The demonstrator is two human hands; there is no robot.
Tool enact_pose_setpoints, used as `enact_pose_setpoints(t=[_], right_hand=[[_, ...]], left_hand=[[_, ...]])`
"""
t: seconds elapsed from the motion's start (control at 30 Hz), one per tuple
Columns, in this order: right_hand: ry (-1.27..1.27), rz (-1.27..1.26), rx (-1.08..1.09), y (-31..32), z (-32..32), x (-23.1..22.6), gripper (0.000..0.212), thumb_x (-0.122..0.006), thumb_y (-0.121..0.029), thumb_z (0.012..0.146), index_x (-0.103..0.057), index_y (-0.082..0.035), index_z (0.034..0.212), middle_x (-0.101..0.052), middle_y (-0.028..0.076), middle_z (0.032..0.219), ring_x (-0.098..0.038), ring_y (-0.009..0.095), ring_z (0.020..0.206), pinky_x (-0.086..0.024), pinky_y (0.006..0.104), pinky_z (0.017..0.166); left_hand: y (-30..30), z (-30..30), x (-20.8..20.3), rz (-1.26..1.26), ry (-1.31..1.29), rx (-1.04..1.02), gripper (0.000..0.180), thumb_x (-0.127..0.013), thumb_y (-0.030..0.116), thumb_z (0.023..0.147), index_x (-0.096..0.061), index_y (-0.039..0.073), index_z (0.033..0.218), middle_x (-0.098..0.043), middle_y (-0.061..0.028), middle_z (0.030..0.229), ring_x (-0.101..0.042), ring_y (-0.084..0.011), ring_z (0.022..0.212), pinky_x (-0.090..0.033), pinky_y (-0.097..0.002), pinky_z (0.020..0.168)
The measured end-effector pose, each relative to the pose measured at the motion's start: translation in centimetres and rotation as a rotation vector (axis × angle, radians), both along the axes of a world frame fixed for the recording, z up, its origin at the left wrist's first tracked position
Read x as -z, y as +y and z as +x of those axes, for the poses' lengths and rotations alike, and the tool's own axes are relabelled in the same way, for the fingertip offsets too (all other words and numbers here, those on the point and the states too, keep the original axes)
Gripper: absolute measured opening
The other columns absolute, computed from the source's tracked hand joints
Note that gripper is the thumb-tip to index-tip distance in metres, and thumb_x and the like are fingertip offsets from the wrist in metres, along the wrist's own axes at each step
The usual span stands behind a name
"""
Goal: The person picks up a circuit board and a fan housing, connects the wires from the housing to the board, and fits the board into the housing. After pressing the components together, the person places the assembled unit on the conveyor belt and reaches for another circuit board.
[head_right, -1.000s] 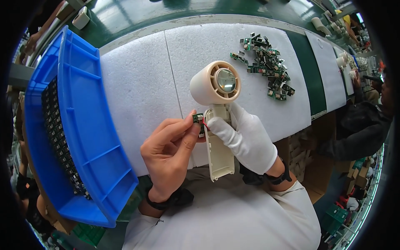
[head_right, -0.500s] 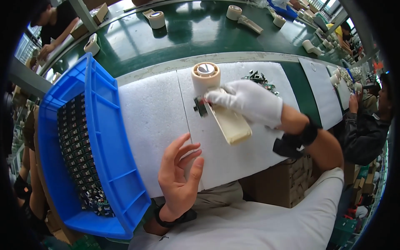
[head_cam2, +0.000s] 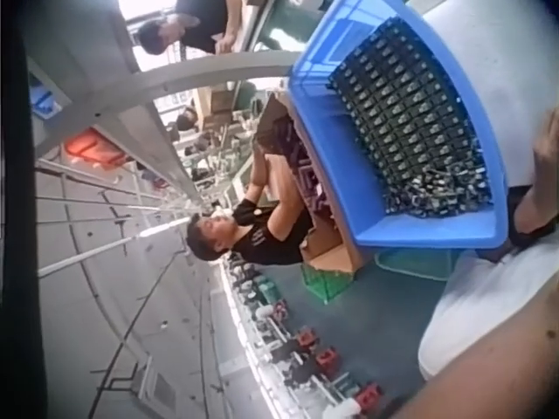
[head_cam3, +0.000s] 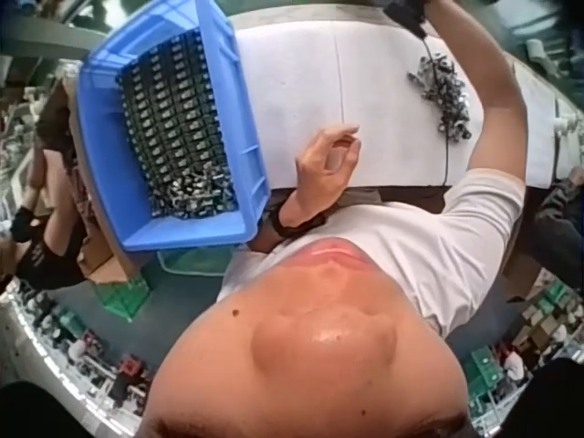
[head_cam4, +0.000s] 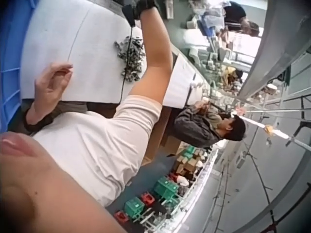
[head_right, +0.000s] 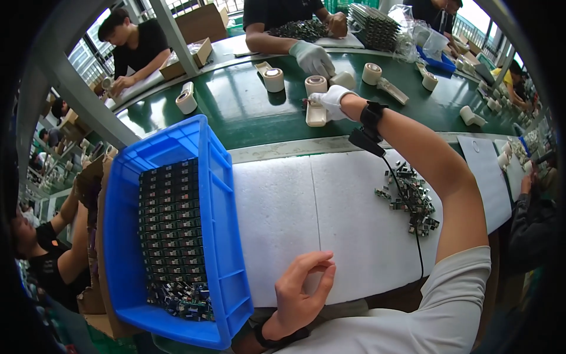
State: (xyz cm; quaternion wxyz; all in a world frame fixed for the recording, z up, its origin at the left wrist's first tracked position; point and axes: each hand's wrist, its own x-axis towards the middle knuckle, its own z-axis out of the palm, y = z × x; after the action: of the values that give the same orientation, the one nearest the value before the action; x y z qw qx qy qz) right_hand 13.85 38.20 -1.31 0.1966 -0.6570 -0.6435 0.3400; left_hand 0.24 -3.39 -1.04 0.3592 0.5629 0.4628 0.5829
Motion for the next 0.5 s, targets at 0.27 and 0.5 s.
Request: enact_pose_setpoints(t=[0.27,0.5], right_hand=[[-0.896,0.446,-0.394,-3.2,-8.5,-11.0,0.053,-0.056,-0.052,0.099,-0.073,-0.004,0.114,-0.074,0.022,0.104,-0.072,0.037,0.101,-0.057,0.0466,0.086],[-0.637,0.603,-0.417,3.5,-15.6,-5.1,0.05,-0.065,-0.047,0.092,-0.071,-0.003,0.115,-0.073,0.02,0.115,-0.07,0.037,0.109,-0.056,0.045,0.093]], left_hand=[[0.3,-0.5,-0.1,-0.006,0.008,0.013,0.029,-0.073,-0.004,0.09,-0.069,0.001,0.118,-0.07,-0.0128,0.105,-0.073,-0.02,0.084,-0.059,-0.0304,0.076],[0.6,0.2,0.0,0.01,0.025,-0.002,0.021,-0.074,-0.004,0.089,-0.072,0.0,0.11,-0.072,-0.0124,0.101,-0.074,-0.0192,0.083,-0.059,-0.0283,0.075]])
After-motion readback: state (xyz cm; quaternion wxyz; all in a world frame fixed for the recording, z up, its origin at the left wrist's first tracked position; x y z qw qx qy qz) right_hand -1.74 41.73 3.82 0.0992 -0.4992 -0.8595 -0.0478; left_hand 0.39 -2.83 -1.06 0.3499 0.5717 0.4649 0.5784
